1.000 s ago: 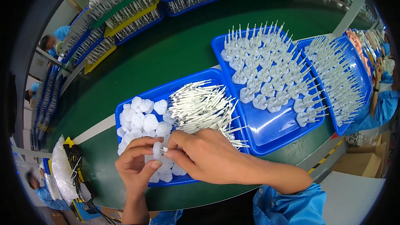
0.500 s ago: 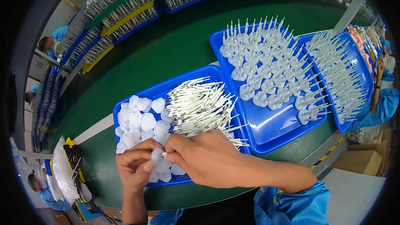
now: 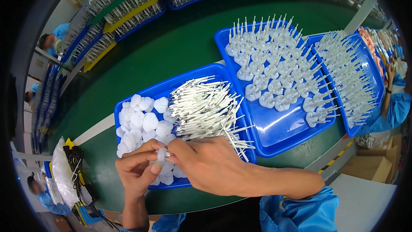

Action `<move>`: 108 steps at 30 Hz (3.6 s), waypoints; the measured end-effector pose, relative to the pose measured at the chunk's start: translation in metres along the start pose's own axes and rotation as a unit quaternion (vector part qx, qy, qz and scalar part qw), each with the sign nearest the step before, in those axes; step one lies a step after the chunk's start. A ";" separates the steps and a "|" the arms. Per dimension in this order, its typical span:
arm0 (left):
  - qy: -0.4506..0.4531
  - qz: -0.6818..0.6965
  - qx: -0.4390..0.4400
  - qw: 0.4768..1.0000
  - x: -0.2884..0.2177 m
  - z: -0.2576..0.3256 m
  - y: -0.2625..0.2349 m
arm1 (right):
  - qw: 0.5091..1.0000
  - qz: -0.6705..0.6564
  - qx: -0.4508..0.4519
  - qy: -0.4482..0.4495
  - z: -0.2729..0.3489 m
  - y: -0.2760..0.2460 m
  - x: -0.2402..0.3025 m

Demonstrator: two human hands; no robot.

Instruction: The person pours white plastic caps from a bag into a blue tray and unpacks a container of cotton swabs. They then repeatedly pick up a cap and a swab, insert the swab into the cap, and place the assembled unit into a second tray. The process is repetitive and performed by hand.

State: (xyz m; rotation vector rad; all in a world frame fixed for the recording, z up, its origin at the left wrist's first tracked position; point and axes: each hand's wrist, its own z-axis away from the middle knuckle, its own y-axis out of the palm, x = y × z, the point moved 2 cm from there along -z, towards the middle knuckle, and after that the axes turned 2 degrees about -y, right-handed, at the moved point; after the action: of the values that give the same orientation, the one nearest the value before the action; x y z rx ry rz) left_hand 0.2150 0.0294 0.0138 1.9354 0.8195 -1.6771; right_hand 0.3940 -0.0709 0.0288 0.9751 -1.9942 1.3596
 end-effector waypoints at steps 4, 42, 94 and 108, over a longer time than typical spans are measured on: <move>0.144 -0.153 0.000 0.978 -0.009 -0.005 -0.001 | 0.998 -0.005 -0.031 -0.058 -0.008 -0.007 -0.001; 0.273 -0.286 0.011 0.918 -0.014 -0.001 0.009 | 0.992 -0.063 -0.058 -0.089 -0.004 -0.003 -0.003; 0.000 0.134 0.011 0.991 0.008 0.002 0.001 | 0.976 -0.187 0.063 0.089 -0.003 -0.007 0.000; -0.006 0.052 0.003 0.999 0.003 0.005 0.008 | 1.000 0.008 0.001 0.011 0.006 0.001 0.007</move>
State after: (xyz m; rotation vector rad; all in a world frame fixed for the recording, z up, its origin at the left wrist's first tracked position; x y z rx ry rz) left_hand 0.2172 0.0213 0.0095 1.9369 0.6973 -1.6294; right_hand 0.3885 -0.0780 0.0317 0.9426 -1.9890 1.3746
